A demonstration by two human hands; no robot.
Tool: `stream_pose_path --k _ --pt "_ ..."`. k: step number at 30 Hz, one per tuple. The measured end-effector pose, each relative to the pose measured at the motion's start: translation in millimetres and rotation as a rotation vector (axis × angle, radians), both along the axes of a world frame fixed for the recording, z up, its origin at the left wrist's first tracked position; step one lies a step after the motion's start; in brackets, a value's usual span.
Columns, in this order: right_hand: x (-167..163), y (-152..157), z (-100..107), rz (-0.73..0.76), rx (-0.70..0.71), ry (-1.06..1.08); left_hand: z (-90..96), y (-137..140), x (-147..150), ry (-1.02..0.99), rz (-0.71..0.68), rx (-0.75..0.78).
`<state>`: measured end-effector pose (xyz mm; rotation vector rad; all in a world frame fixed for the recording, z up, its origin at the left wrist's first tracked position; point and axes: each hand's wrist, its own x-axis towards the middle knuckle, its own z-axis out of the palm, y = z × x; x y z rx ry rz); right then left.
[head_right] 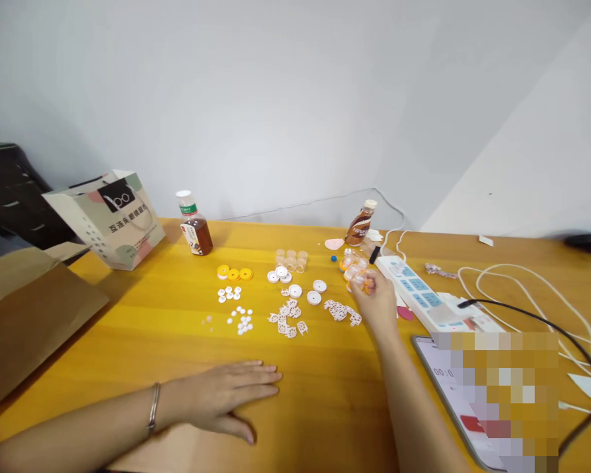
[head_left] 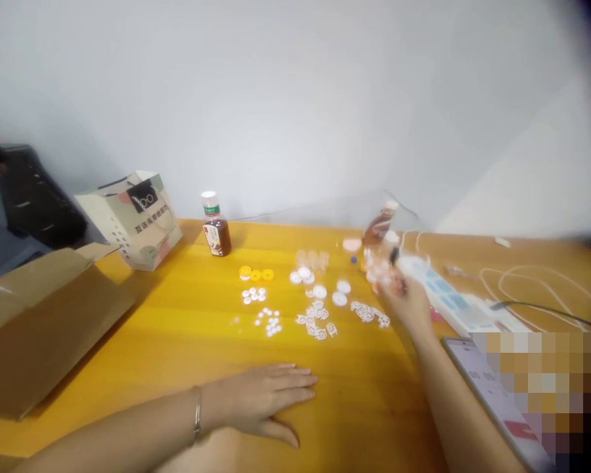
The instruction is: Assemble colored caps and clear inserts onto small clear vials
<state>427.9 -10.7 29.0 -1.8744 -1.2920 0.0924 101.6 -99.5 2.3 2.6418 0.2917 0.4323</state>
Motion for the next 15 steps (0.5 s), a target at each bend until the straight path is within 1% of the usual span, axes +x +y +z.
stream_pose_path --k 2,5,8,11,15 --pt "9.2 2.0 -8.3 -0.056 -0.044 0.020 -1.9 -1.3 1.8 0.022 0.015 -0.012" --pt "12.6 5.8 -18.4 -0.050 -0.117 -0.003 -2.2 -0.4 3.4 0.031 0.017 -0.028" --pt "12.0 10.4 -22.2 -0.039 -0.161 -0.061 -1.7 1.3 3.1 0.050 0.009 -0.041" --pt "11.5 12.7 -21.4 -0.049 -0.159 -0.080 -0.7 1.9 2.7 0.065 0.003 -0.049" --pt "9.8 10.1 -19.4 -0.082 -0.120 -0.059 -0.4 1.8 3.0 0.056 0.007 -0.054"
